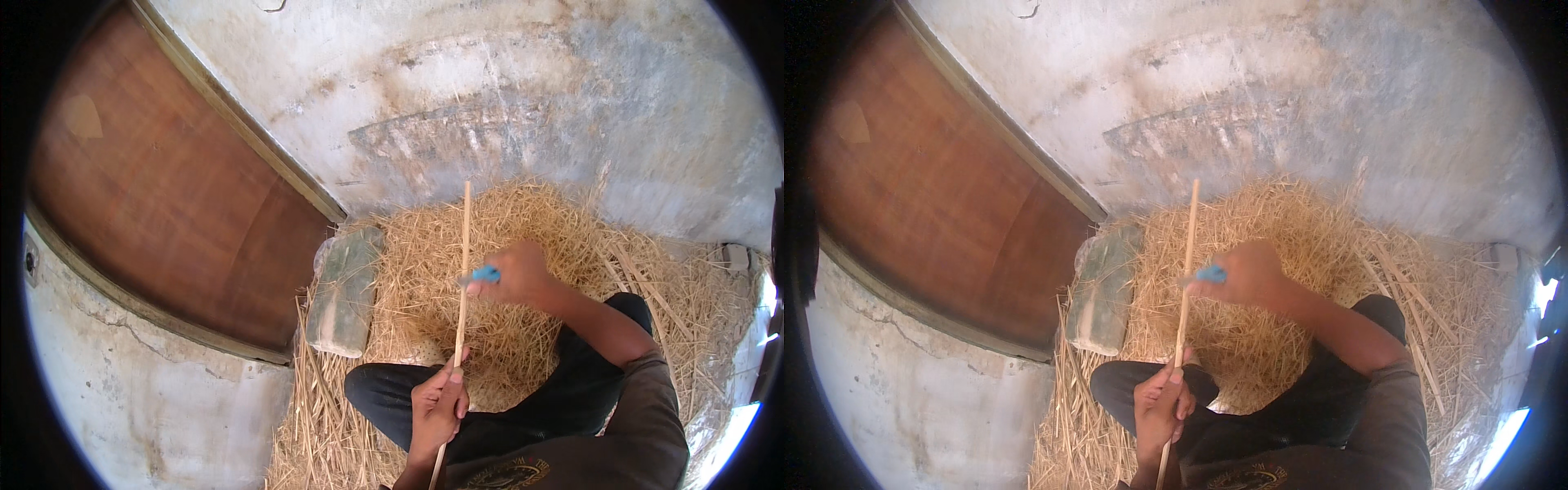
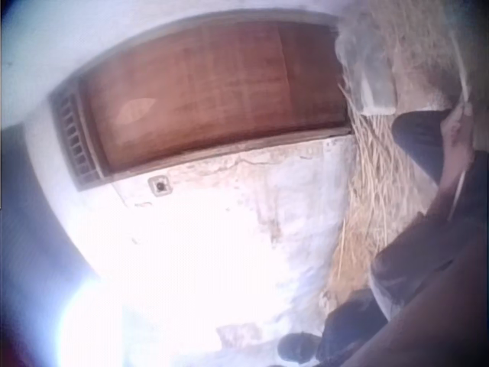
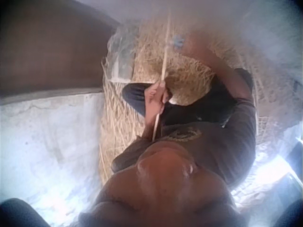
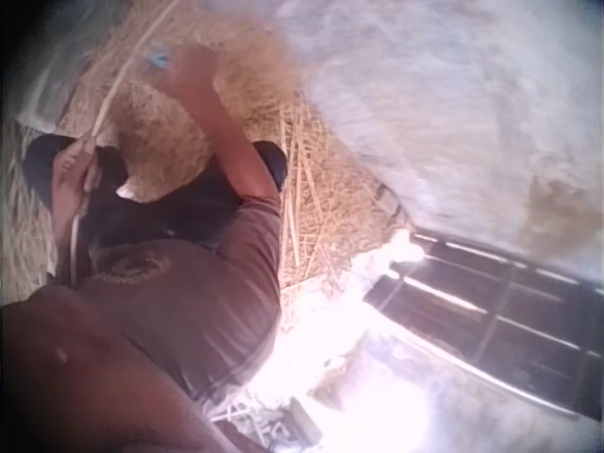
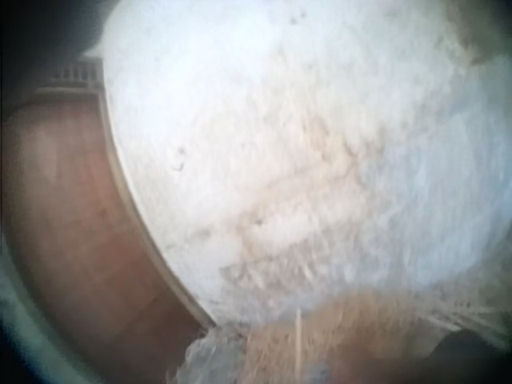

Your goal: The person sits on a bed of straw and uses a knife to shave a long, thin bamboo stick. They hold the stick with their left hand and scrape the surface with the knife in their right hand, removing thin strips of wood. The person occasionally pauses to inspect the stick or adjust their grip before continuing the shaving process.

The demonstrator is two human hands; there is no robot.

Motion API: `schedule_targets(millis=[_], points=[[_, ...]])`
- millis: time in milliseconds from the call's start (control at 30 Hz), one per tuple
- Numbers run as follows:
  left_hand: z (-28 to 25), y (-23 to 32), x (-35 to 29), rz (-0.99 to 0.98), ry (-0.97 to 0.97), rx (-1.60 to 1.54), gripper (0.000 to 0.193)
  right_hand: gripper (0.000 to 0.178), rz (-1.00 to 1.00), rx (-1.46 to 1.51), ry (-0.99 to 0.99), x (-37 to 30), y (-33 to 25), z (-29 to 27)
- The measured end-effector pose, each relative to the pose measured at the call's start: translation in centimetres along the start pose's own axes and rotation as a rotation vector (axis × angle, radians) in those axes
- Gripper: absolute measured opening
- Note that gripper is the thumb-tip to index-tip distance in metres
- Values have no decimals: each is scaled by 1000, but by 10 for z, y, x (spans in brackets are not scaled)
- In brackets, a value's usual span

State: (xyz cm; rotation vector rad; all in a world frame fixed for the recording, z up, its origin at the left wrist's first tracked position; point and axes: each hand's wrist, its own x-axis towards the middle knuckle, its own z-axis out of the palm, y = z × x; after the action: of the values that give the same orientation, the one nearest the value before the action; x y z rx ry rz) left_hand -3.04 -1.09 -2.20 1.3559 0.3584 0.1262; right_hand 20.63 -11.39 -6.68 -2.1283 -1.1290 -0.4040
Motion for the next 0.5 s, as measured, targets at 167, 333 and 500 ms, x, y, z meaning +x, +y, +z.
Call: schedule_targets(millis=[167, 333, 500], points=[[4, 10, -20, -44, -18, 147, 36, 72, 46, -23, 37, 10, 11, -4], [-1, -3, -37, 41, -9, 175, 34, 71, 86, -93, 15, 17, 20, -5], [-15, -10, -52, 1, -53, 266, 33, 71, 575, -169, -112, 35, 66, -12]])
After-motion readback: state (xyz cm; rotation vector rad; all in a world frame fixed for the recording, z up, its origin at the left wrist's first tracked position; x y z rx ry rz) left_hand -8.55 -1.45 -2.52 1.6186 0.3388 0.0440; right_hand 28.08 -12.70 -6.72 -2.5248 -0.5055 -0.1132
